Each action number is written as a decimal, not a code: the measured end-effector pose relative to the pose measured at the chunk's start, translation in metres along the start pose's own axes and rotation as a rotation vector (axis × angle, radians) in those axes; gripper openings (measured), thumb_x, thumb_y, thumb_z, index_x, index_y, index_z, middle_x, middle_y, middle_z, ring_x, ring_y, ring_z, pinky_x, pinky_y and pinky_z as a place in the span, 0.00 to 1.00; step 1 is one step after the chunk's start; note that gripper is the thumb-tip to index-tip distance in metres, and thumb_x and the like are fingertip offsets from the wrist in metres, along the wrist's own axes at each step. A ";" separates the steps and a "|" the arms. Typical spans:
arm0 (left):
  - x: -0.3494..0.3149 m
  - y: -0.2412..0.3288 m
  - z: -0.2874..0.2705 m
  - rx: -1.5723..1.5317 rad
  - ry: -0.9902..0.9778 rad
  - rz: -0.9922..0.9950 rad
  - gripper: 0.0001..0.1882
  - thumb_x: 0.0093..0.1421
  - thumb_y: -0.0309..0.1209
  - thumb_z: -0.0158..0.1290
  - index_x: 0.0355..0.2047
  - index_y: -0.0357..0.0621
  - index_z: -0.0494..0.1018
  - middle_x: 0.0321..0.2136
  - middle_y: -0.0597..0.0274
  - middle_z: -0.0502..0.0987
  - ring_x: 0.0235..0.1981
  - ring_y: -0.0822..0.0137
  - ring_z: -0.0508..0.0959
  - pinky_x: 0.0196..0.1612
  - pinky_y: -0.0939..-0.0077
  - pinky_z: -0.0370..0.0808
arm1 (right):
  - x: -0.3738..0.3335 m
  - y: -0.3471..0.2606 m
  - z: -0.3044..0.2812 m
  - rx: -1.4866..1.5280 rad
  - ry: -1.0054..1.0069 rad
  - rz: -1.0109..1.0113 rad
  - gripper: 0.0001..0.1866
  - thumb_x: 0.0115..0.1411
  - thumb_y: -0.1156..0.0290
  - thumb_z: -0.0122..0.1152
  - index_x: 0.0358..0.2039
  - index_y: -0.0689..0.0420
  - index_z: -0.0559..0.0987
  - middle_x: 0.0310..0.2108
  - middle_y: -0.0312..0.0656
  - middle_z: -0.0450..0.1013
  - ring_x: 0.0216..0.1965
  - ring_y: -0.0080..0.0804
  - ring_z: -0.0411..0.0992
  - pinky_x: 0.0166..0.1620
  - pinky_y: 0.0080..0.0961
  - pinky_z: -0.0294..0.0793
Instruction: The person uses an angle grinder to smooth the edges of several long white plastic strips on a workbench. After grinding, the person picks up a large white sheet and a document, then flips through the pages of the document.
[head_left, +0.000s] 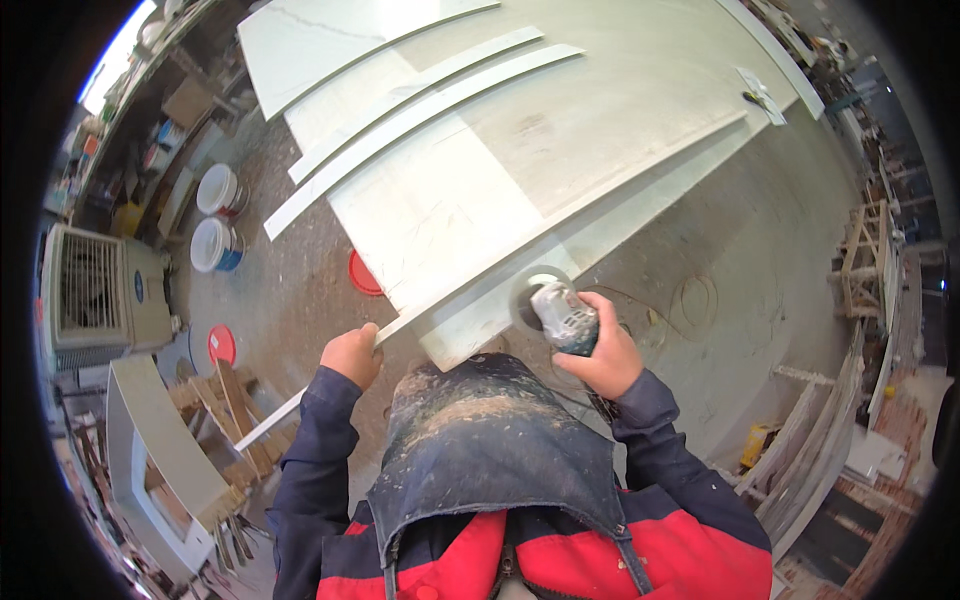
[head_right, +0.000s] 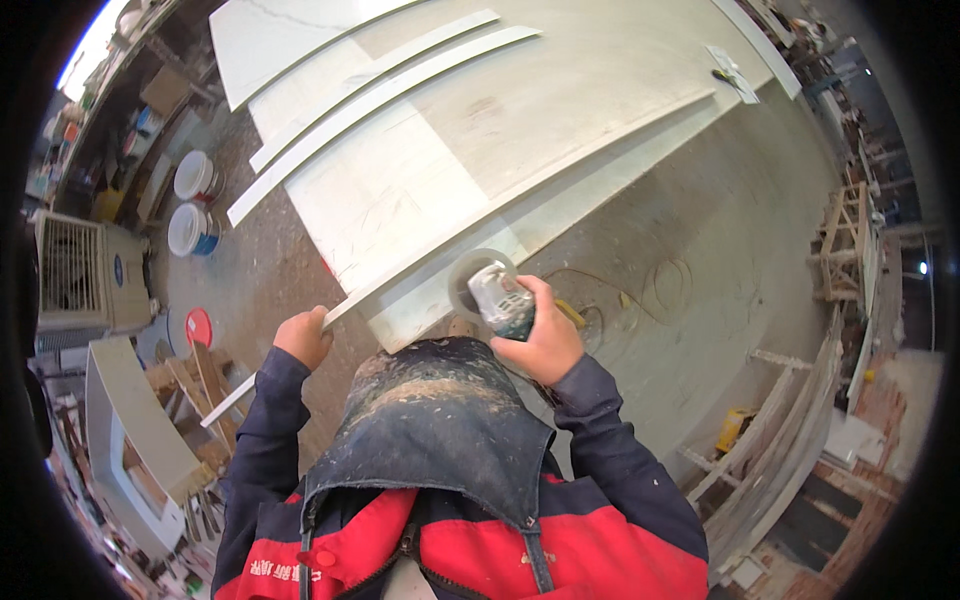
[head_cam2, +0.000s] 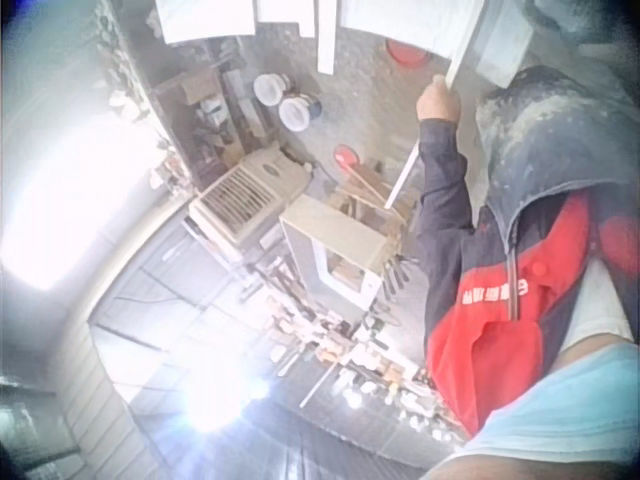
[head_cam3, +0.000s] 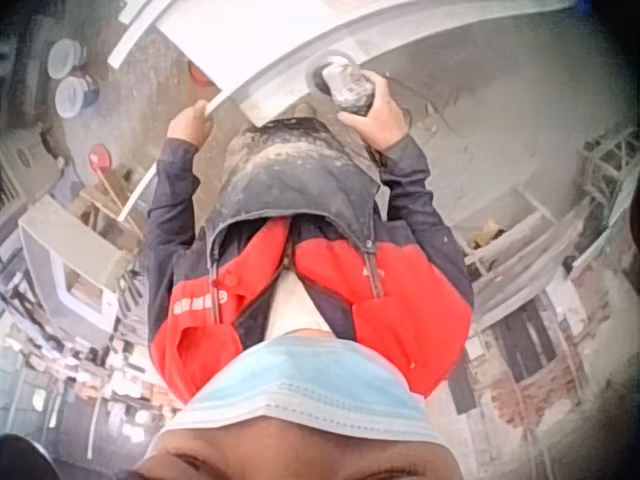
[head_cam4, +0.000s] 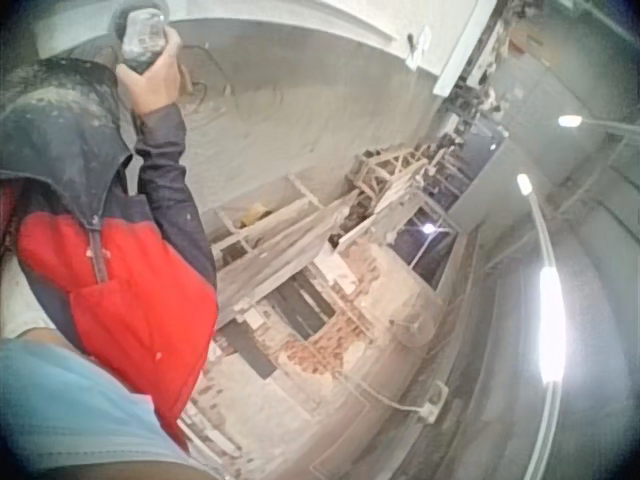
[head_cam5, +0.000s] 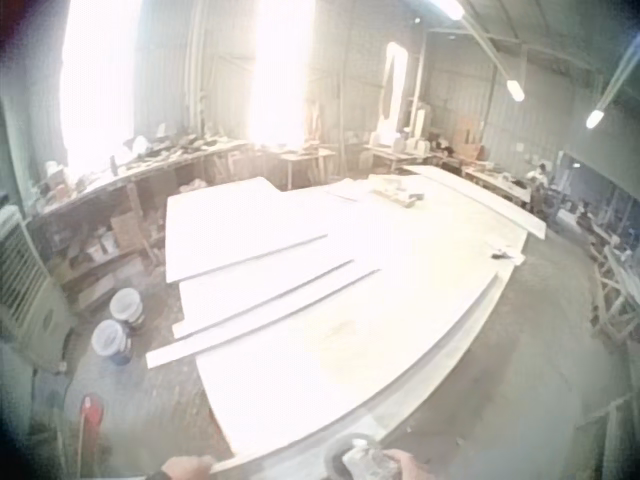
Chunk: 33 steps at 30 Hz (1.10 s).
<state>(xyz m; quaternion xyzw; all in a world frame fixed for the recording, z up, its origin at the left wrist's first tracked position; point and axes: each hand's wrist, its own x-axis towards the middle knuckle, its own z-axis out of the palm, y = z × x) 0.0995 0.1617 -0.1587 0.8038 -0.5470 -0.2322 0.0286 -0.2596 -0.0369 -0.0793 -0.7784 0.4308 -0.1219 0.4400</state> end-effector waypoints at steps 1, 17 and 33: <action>-0.005 0.003 0.001 0.005 0.028 -0.006 0.09 0.59 0.32 0.57 0.34 0.41 0.71 0.28 0.44 0.80 0.34 0.40 0.81 0.38 0.48 0.78 | 0.007 -0.008 0.001 -0.026 -0.072 0.006 0.46 0.49 0.63 0.74 0.66 0.55 0.61 0.51 0.61 0.74 0.52 0.59 0.76 0.54 0.41 0.75; -0.024 0.006 0.010 -0.075 0.092 -0.027 0.08 0.56 0.29 0.58 0.33 0.43 0.71 0.28 0.47 0.79 0.33 0.43 0.81 0.36 0.49 0.78 | 0.043 -0.073 0.051 -0.307 -0.535 -0.113 0.44 0.50 0.63 0.71 0.66 0.55 0.61 0.51 0.62 0.74 0.48 0.63 0.77 0.51 0.48 0.78; -0.030 -0.004 0.017 -0.023 0.135 -0.065 0.09 0.53 0.28 0.60 0.32 0.46 0.71 0.27 0.49 0.77 0.32 0.43 0.80 0.35 0.49 0.77 | 0.130 0.062 -0.136 -0.363 0.046 0.115 0.44 0.47 0.61 0.71 0.63 0.54 0.62 0.45 0.63 0.77 0.48 0.64 0.77 0.51 0.48 0.76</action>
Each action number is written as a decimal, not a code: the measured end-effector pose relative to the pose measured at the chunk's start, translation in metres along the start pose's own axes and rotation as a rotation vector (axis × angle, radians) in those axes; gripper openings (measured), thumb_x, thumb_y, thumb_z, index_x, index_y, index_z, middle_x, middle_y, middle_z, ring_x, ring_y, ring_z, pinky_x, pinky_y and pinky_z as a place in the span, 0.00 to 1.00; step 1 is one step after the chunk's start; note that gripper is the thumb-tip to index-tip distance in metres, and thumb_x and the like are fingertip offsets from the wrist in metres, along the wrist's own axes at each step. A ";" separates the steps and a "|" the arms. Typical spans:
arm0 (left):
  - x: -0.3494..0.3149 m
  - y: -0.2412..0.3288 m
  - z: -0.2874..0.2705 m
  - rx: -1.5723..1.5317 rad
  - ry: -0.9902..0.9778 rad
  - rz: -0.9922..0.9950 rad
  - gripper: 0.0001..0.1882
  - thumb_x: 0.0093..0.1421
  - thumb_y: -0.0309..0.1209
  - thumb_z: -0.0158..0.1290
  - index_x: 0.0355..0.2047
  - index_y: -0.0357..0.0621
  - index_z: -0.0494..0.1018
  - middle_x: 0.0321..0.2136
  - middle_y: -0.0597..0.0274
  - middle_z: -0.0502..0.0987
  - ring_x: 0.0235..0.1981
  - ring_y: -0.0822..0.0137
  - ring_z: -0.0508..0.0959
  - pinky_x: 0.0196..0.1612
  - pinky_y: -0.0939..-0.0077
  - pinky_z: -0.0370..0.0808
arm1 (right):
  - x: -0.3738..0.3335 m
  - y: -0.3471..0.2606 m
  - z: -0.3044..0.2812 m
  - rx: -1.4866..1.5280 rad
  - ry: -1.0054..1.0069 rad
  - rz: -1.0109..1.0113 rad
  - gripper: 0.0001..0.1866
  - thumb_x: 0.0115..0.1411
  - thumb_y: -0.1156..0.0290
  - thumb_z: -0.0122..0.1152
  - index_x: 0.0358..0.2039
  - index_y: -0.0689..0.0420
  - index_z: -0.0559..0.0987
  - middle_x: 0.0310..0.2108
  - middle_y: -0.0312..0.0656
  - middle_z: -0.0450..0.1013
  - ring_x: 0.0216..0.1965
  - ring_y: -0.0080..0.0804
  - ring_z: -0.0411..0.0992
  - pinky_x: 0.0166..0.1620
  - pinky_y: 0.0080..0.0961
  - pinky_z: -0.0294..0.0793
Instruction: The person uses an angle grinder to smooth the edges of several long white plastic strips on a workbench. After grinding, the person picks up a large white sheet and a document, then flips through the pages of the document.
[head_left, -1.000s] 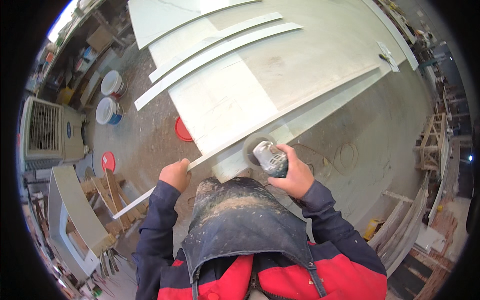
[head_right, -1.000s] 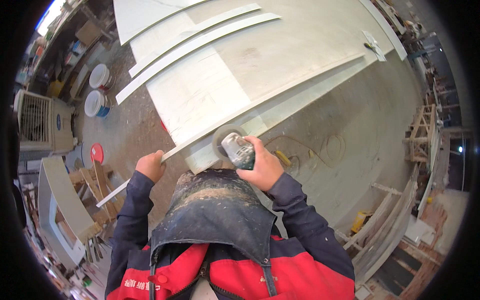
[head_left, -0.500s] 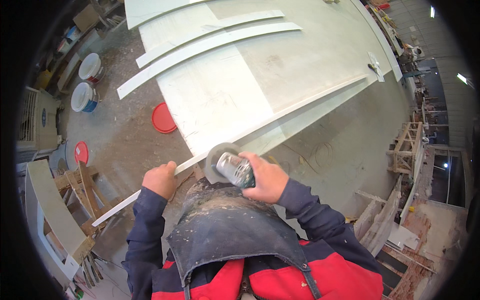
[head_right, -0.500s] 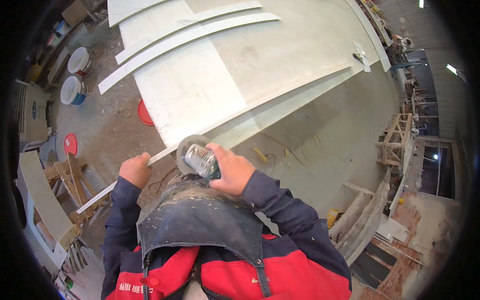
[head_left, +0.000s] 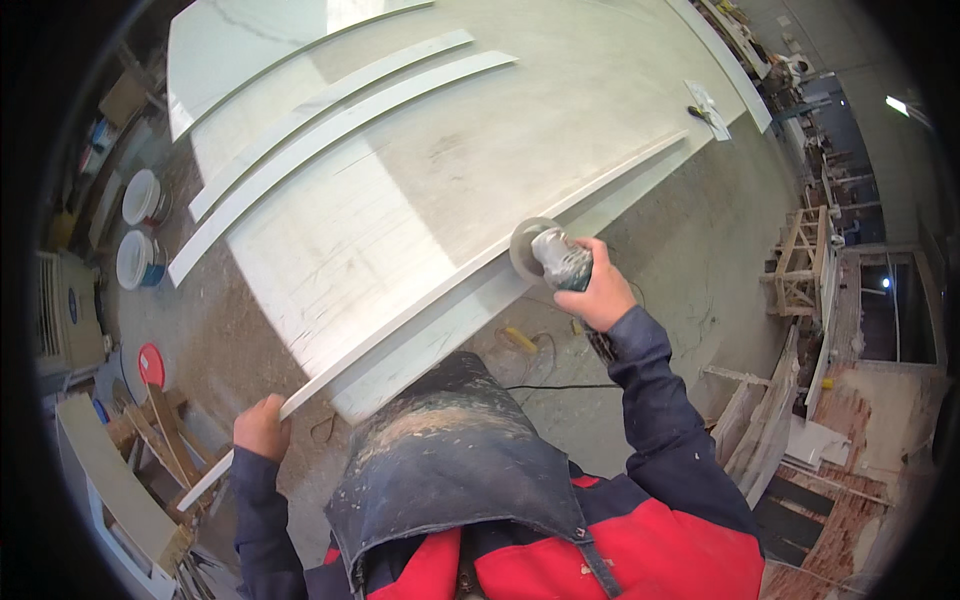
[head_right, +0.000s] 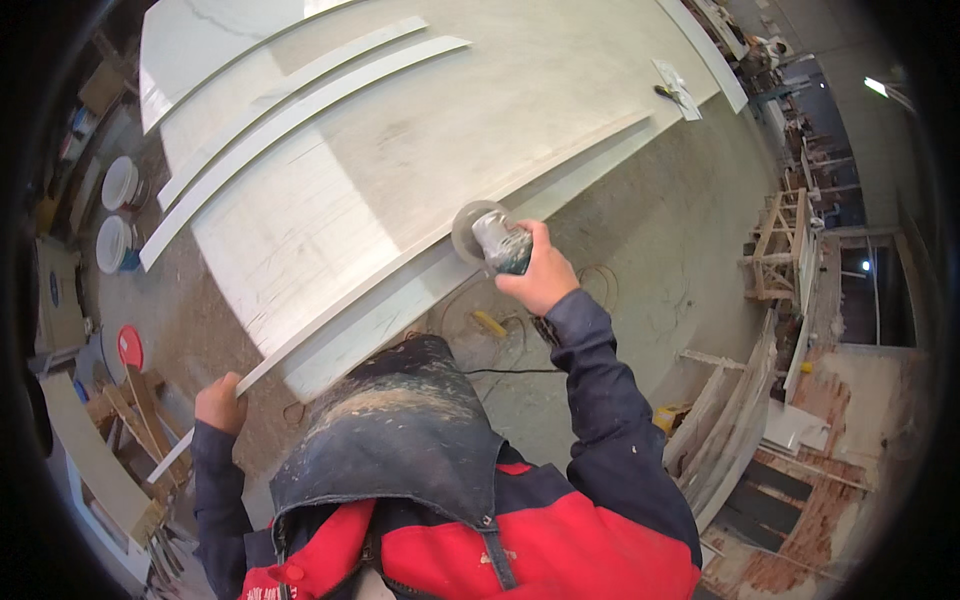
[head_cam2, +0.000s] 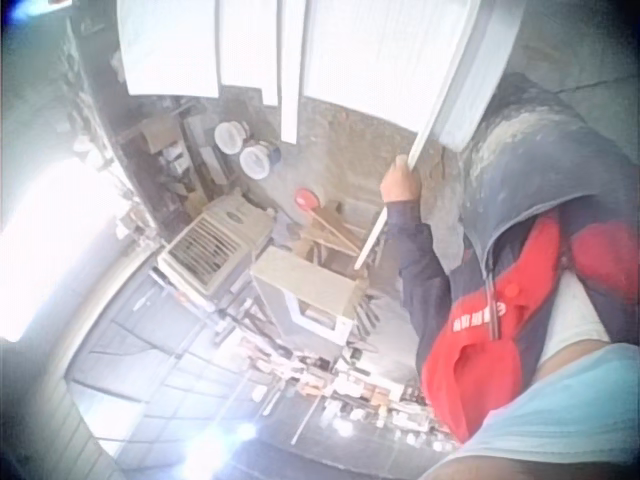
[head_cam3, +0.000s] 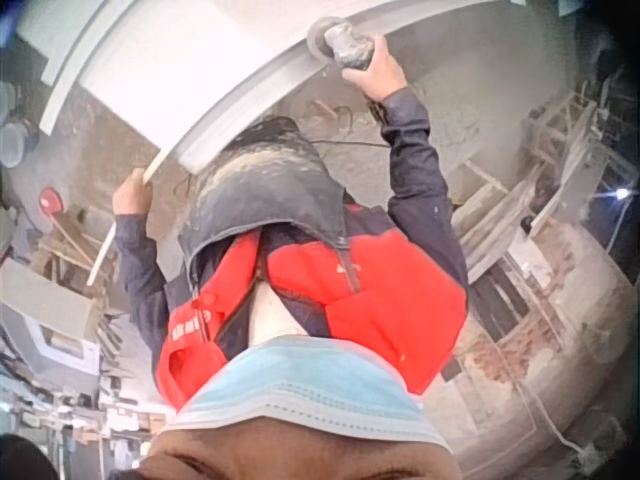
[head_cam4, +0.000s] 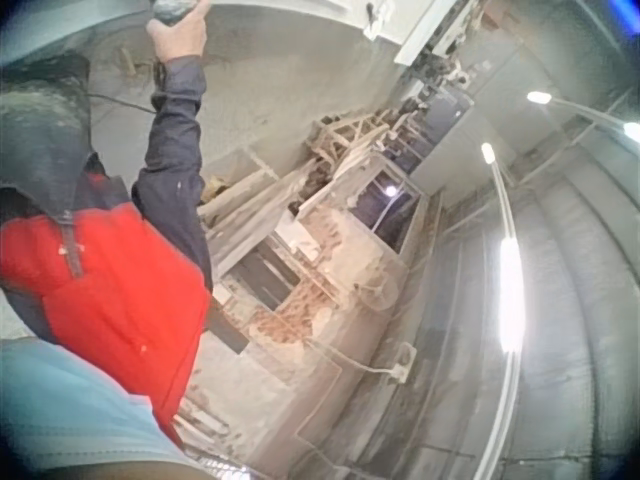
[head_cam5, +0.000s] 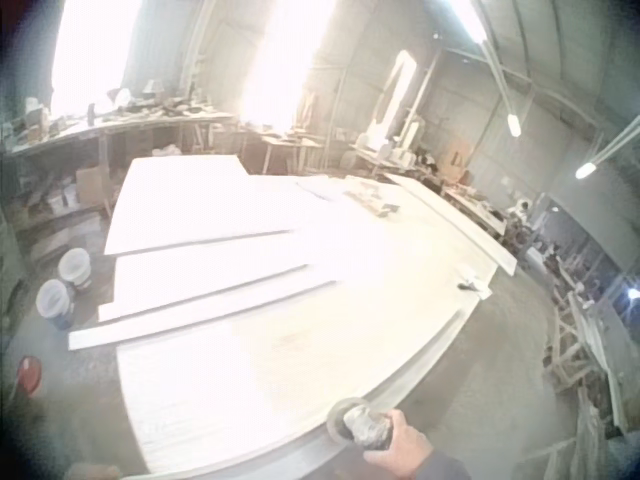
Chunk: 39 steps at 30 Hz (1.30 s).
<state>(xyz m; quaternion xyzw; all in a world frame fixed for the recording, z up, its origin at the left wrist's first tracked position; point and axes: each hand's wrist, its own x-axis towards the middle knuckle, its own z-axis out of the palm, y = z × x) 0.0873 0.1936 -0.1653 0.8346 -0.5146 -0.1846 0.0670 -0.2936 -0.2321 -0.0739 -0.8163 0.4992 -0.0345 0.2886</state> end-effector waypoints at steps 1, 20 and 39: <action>-0.001 0.000 -0.001 0.004 0.005 -0.006 0.09 0.53 0.27 0.60 0.32 0.46 0.71 0.26 0.49 0.77 0.32 0.42 0.80 0.34 0.49 0.77 | 0.012 0.017 -0.008 0.001 0.023 -0.001 0.44 0.47 0.61 0.71 0.63 0.54 0.62 0.45 0.64 0.77 0.48 0.64 0.77 0.51 0.48 0.76; -0.003 0.005 -0.006 0.065 -0.037 -0.062 0.08 0.56 0.32 0.61 0.33 0.48 0.74 0.29 0.51 0.79 0.33 0.43 0.81 0.35 0.50 0.78 | 0.026 0.064 -0.029 0.221 0.153 -0.030 0.46 0.44 0.62 0.76 0.63 0.60 0.64 0.52 0.57 0.74 0.54 0.47 0.74 0.57 0.39 0.73; 0.003 0.003 0.009 -0.030 0.089 0.062 0.08 0.54 0.29 0.60 0.31 0.45 0.71 0.26 0.50 0.78 0.32 0.45 0.81 0.34 0.50 0.78 | -0.091 -0.178 0.125 -0.039 -0.613 -0.529 0.45 0.52 0.64 0.70 0.67 0.59 0.57 0.45 0.64 0.74 0.44 0.64 0.77 0.48 0.50 0.78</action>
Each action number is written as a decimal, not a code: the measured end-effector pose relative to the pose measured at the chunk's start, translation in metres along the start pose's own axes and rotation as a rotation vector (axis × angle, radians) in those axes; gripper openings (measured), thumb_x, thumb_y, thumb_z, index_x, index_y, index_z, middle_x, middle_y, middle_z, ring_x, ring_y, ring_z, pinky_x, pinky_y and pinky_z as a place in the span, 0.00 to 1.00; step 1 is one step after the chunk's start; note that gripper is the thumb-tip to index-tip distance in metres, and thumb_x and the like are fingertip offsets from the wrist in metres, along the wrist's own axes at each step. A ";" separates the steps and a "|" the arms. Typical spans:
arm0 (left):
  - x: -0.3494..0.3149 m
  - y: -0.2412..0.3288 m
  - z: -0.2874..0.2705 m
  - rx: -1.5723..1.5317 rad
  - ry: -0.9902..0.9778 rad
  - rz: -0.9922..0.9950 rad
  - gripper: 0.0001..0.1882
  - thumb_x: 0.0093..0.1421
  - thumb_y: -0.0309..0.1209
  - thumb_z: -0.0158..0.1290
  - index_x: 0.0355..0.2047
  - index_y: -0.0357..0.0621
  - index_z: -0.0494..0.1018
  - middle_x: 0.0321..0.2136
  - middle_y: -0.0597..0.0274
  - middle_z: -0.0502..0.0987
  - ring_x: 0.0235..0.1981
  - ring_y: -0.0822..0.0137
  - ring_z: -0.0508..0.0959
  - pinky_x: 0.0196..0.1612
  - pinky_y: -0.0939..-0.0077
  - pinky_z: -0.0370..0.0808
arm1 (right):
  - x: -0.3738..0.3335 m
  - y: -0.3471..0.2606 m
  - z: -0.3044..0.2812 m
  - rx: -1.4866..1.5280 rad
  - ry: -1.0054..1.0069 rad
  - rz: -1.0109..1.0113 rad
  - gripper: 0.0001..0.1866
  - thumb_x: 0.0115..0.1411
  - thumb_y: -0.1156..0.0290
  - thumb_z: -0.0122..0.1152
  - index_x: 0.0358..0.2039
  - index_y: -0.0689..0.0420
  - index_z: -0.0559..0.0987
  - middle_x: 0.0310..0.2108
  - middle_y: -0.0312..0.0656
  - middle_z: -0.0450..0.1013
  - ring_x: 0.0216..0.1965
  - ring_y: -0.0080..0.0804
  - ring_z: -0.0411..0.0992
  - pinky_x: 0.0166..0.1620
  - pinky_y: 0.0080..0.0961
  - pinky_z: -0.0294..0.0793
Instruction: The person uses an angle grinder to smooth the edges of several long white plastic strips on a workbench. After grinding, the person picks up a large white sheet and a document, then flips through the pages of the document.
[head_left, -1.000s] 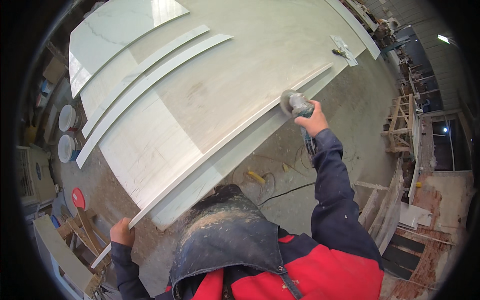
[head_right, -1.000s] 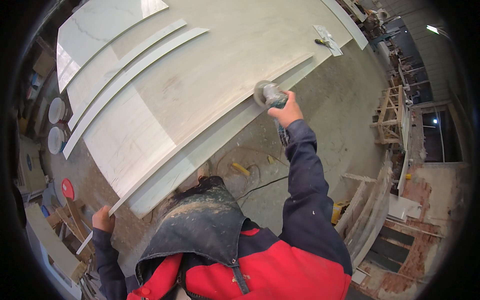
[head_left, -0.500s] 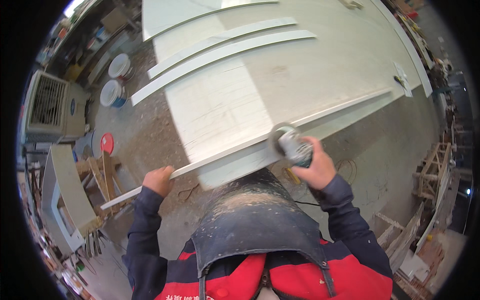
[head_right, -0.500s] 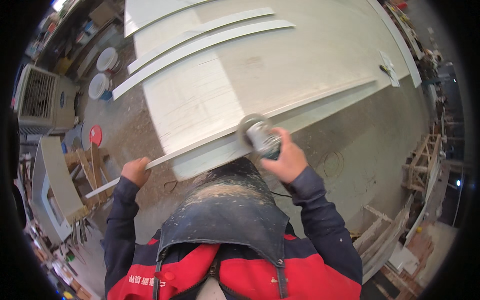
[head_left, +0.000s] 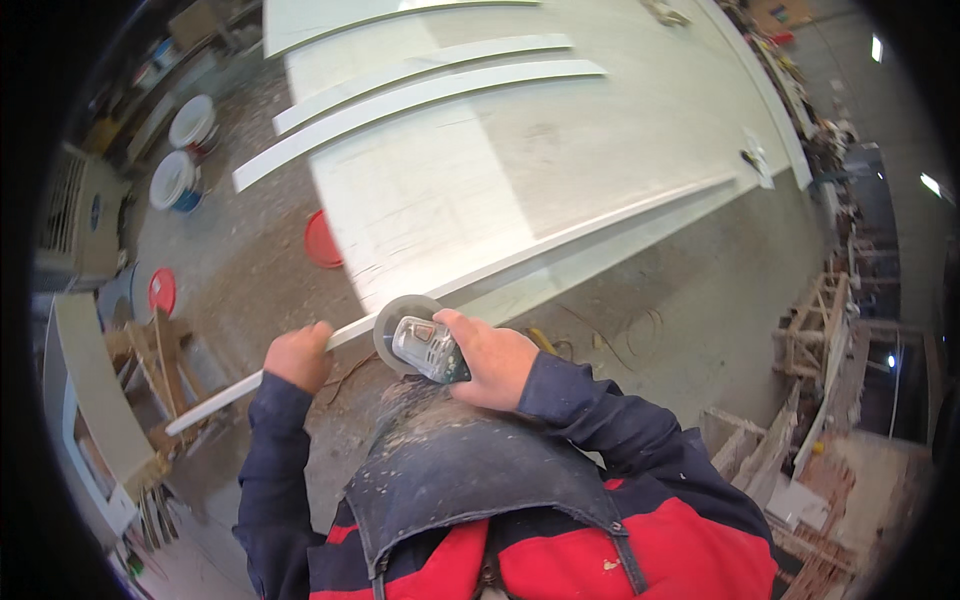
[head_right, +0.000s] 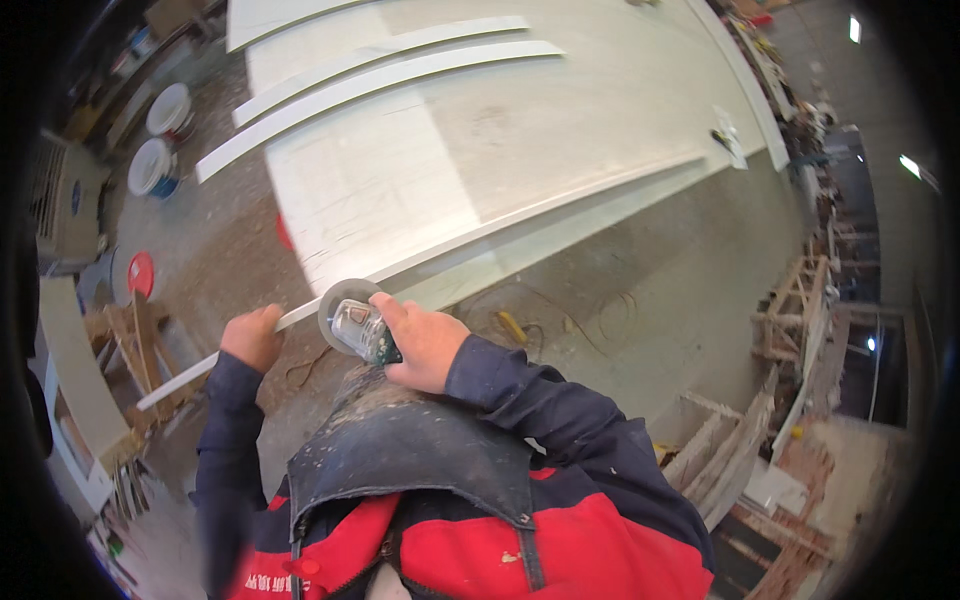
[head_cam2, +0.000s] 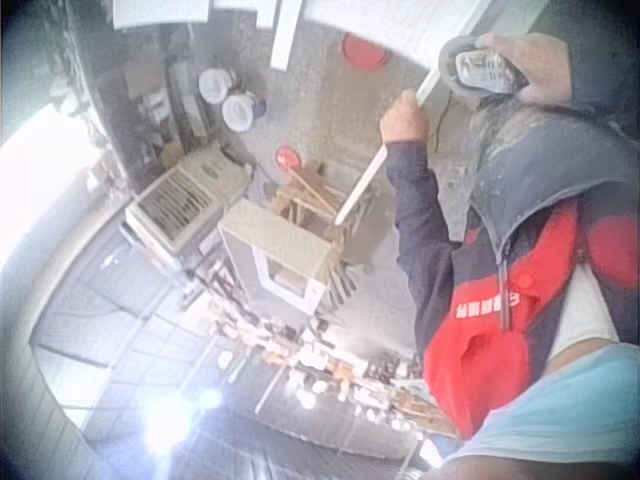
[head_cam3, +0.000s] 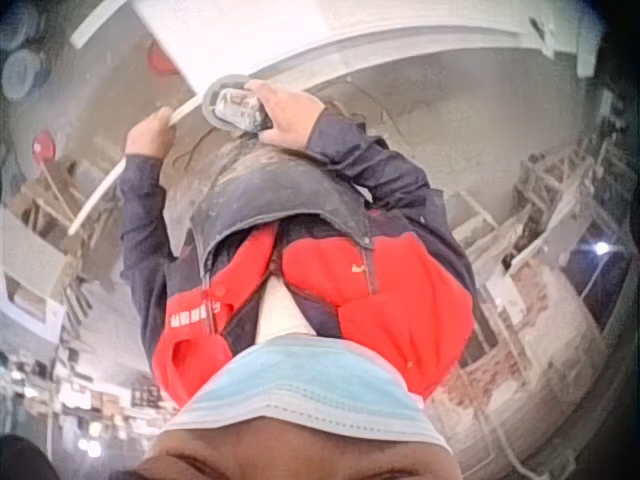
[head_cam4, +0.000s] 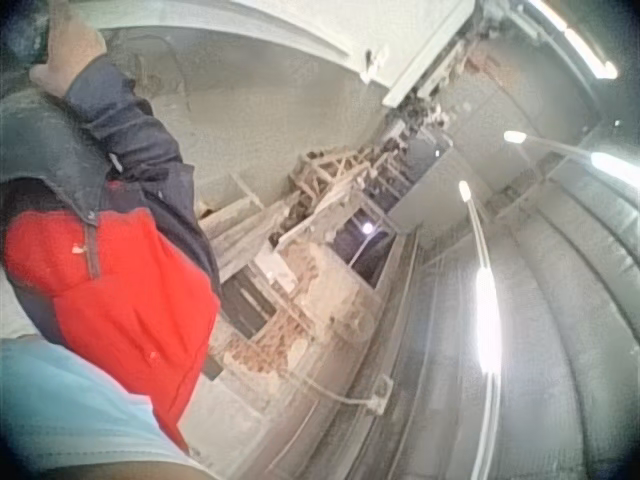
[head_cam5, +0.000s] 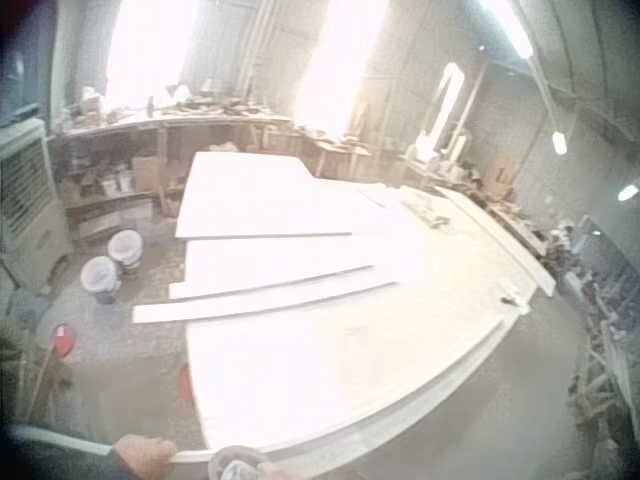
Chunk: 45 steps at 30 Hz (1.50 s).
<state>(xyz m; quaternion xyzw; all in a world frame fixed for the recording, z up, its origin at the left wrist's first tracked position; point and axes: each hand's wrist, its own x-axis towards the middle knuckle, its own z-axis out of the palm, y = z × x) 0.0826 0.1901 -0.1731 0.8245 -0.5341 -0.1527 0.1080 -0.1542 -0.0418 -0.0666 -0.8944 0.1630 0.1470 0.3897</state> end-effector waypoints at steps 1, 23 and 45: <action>0.002 0.003 -0.001 0.010 -0.014 -0.007 0.08 0.54 0.29 0.60 0.31 0.45 0.71 0.26 0.50 0.78 0.32 0.44 0.81 0.34 0.50 0.78 | -0.007 0.010 -0.011 -0.002 0.024 0.061 0.45 0.52 0.64 0.70 0.66 0.59 0.57 0.46 0.65 0.74 0.45 0.64 0.77 0.49 0.50 0.78; -0.051 -0.074 0.019 0.165 -0.168 -0.303 0.09 0.54 0.29 0.60 0.35 0.45 0.74 0.28 0.45 0.76 0.34 0.37 0.78 0.37 0.46 0.75 | -0.151 0.400 -0.284 0.046 0.780 0.714 0.43 0.47 0.60 0.71 0.62 0.57 0.63 0.47 0.63 0.77 0.49 0.63 0.77 0.54 0.47 0.75; -0.038 -0.047 0.008 0.198 -0.162 -0.445 0.08 0.53 0.25 0.58 0.35 0.43 0.77 0.30 0.42 0.80 0.38 0.35 0.79 0.40 0.48 0.76 | -0.178 0.398 -0.301 0.161 0.722 0.630 0.42 0.47 0.61 0.71 0.62 0.54 0.64 0.44 0.62 0.78 0.48 0.64 0.77 0.51 0.48 0.77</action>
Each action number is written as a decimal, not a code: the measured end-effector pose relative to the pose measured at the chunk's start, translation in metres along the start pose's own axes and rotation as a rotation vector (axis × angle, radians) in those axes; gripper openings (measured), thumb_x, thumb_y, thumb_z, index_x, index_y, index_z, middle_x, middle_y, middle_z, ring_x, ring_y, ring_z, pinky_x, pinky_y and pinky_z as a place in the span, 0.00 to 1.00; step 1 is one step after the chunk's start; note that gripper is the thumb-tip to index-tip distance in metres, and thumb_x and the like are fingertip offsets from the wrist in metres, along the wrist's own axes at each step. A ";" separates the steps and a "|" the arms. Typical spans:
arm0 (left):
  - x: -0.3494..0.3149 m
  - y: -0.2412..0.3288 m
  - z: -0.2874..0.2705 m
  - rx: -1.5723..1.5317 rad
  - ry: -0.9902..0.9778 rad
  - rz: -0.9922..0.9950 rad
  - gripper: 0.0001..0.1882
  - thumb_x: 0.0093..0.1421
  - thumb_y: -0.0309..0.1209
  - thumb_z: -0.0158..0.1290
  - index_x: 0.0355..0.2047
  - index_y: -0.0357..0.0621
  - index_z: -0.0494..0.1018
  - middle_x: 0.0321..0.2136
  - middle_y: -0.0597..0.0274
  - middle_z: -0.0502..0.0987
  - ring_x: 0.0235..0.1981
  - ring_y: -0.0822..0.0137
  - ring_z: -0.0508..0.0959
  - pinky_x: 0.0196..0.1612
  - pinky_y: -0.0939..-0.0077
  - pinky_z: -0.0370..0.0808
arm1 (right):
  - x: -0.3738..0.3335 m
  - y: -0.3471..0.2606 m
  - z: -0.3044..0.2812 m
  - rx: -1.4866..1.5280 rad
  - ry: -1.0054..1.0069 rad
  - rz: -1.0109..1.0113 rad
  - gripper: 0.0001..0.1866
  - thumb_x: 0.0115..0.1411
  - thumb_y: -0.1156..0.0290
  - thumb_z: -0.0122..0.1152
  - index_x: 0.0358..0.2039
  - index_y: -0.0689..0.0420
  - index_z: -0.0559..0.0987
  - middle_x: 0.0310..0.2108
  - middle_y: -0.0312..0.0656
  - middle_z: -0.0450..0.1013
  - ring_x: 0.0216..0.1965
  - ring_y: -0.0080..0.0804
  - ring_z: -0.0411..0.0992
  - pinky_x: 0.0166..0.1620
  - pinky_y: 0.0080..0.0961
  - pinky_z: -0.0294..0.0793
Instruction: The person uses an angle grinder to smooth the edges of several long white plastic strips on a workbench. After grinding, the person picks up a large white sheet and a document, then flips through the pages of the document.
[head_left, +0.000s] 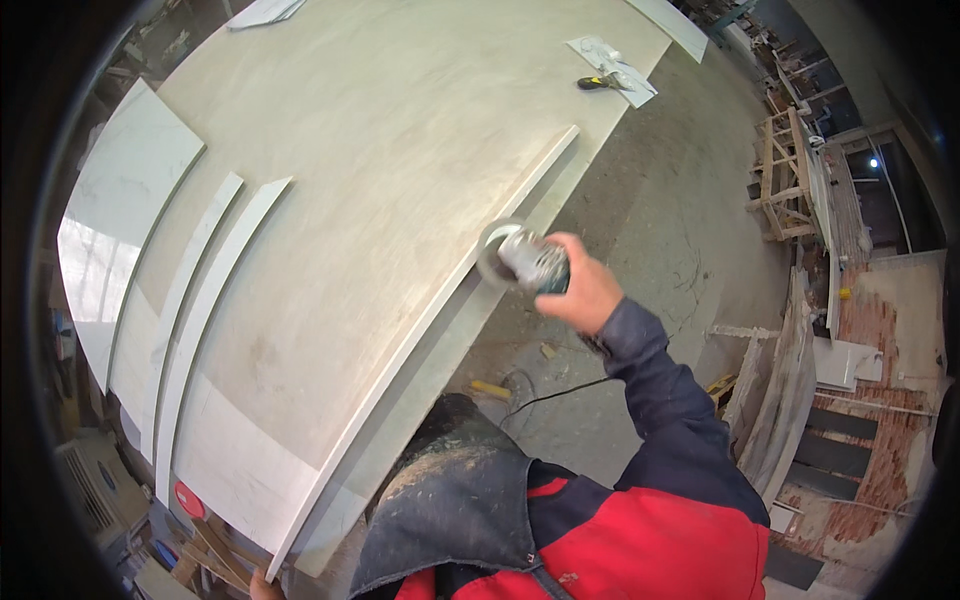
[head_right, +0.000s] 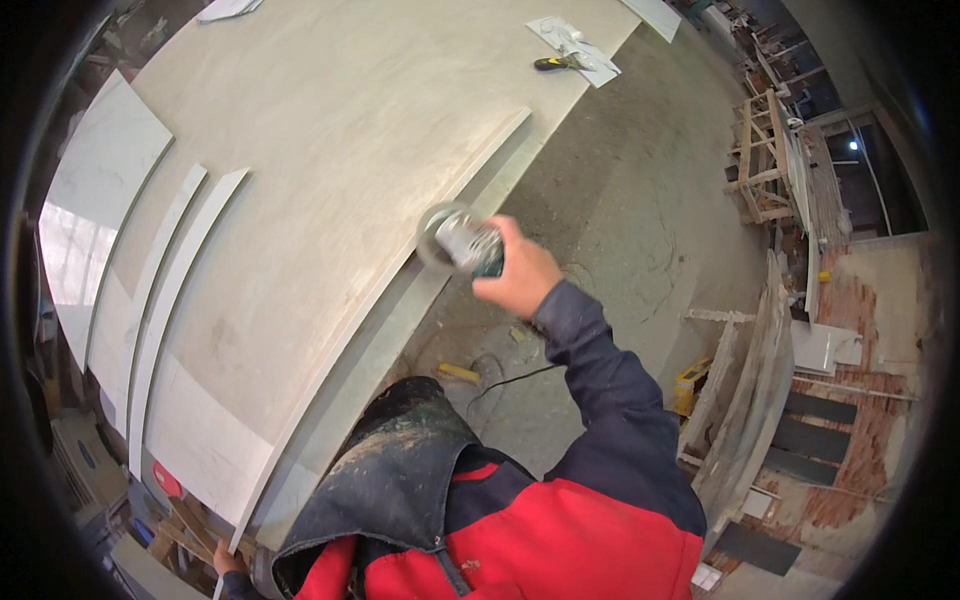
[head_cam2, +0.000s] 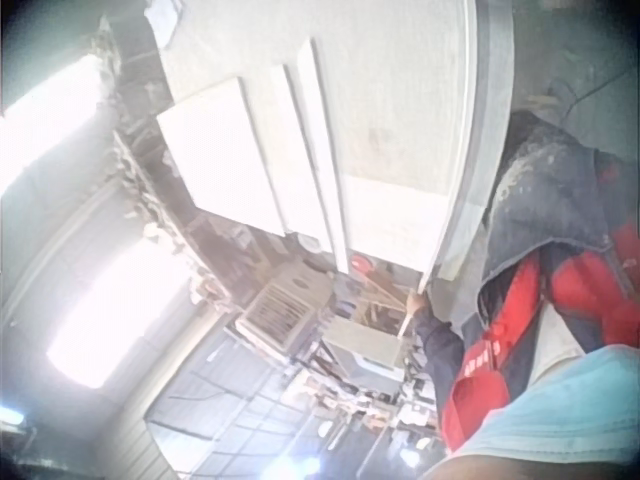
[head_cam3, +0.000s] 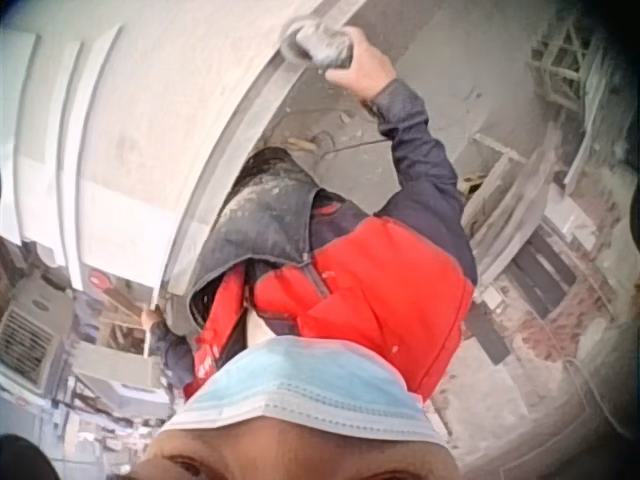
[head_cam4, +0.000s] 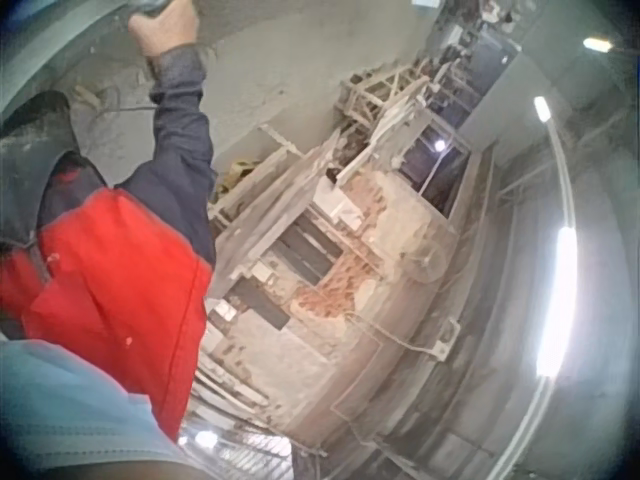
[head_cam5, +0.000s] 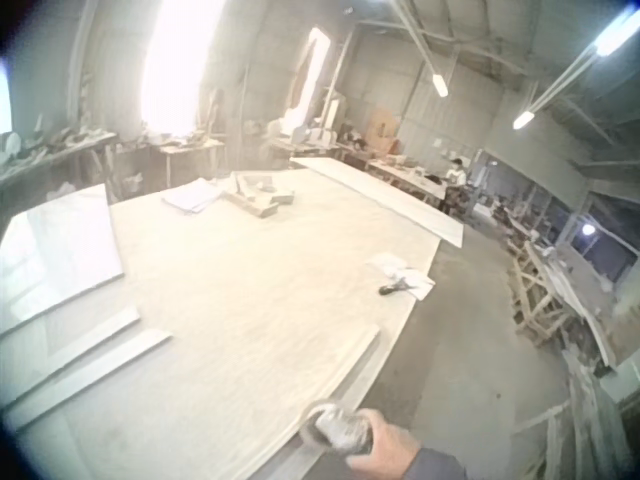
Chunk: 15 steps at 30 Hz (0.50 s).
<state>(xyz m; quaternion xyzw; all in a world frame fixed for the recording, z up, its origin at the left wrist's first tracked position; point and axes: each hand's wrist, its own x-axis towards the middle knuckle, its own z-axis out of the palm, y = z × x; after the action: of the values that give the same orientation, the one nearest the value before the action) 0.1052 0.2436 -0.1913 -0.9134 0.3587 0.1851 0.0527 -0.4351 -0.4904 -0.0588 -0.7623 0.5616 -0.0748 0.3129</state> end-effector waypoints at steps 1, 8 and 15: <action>0.000 -0.003 -0.002 0.049 -0.031 -0.032 0.08 0.54 0.25 0.58 0.35 0.43 0.77 0.30 0.42 0.79 0.38 0.35 0.79 0.40 0.47 0.76 | -0.010 -0.010 0.004 0.001 -0.065 -0.025 0.41 0.48 0.61 0.70 0.62 0.54 0.64 0.44 0.62 0.78 0.47 0.64 0.77 0.50 0.48 0.77; 0.000 -0.021 0.008 0.086 -0.044 -0.010 0.06 0.54 0.26 0.57 0.33 0.42 0.75 0.29 0.42 0.77 0.36 0.36 0.78 0.38 0.44 0.74 | -0.006 -0.001 0.021 -0.023 -0.103 -0.090 0.41 0.48 0.62 0.71 0.62 0.54 0.64 0.44 0.62 0.78 0.47 0.64 0.77 0.50 0.49 0.77; -0.019 -0.041 0.019 0.199 -0.095 -0.041 0.20 0.54 0.30 0.62 0.48 0.46 0.79 0.37 0.45 0.81 0.41 0.39 0.81 0.46 0.48 0.78 | 0.088 0.092 -0.019 0.026 0.300 0.113 0.44 0.45 0.62 0.74 0.62 0.59 0.65 0.51 0.57 0.75 0.52 0.50 0.76 0.56 0.40 0.75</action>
<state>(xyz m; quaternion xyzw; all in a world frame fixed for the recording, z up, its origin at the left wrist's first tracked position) 0.1144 0.2898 -0.2035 -0.9010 0.3536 0.1905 0.1641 -0.4867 -0.5937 -0.1161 -0.7056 0.6430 -0.1775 0.2392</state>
